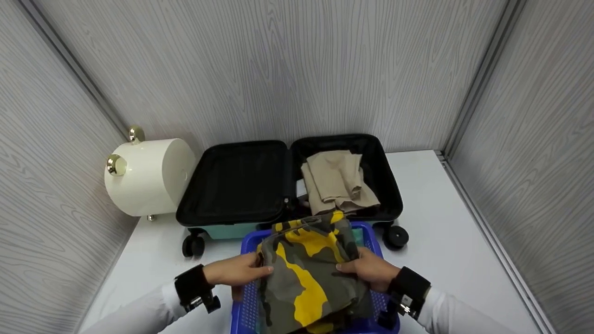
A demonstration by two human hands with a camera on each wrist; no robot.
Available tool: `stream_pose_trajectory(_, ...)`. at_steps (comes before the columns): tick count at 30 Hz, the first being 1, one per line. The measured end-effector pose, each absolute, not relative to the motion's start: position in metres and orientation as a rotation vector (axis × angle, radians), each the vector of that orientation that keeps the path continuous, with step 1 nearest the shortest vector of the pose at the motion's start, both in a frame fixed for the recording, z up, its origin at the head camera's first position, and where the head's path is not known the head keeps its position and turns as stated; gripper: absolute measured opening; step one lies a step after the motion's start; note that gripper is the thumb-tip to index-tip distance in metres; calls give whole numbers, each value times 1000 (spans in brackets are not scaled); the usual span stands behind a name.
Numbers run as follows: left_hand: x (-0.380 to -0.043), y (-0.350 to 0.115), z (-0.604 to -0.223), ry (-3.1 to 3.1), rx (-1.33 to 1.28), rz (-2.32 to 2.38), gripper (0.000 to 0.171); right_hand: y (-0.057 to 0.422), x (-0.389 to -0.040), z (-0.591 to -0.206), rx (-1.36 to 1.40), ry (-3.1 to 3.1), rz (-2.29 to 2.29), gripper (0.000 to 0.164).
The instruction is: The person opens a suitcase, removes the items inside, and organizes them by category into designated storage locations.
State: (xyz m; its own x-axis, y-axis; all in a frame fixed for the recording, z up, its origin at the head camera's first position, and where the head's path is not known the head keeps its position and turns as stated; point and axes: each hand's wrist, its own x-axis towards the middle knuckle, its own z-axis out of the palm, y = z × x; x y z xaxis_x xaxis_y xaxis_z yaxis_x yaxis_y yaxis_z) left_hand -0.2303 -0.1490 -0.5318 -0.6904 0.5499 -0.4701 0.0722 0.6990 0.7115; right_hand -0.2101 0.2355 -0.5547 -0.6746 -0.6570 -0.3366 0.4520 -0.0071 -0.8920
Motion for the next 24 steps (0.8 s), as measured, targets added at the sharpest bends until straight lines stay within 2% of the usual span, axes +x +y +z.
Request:
stream_pose_trajectory(1, -228, -147, -535, 2202, 460, 902, 55, 236, -210, -555, -210, 1486, -1774, 58)
stream_pose_trajectory(4, -221, -140, -544, 2212, 448, 928, 102, 237, -209, -557, -190, 1558, -1708, 66)
stream_pose_trajectory(5, -219, -137, -546, 2251, 443, 896, 112, 237, -209, -557, -189, 1597, -1678, 67)
stream_pose_trajectory(7, -216, -132, -551, 2343, 443, 819, 121, 236, -208, -558, -195, 1682, -1623, 67)
stream_pose_trajectory(12, -211, -117, -558, 2562, 498, 545, 117, 233, -208, -562, -212, 1852, -1526, 51)
stream_pose_trajectory(15, -210, -111, -559, 2654, 541, 412, 106, 233, -209, -559, -239, 1972, -1442, 44)
stream_pose_trajectory(19, -207, -105, -555, 2778, 639, 244, 76, 233, -208, -539, -279, 2310, -1278, 58)
stream_pose_trajectory(21, -206, -101, -551, 2808, 731, 151, 69, 233, -208, -528, -306, 2498, -1228, 60)
stream_pose_trajectory(24, -208, -95, -547, 2787, 888, 48, 68, 230, -209, -519, -402, 2646, -1196, 41)
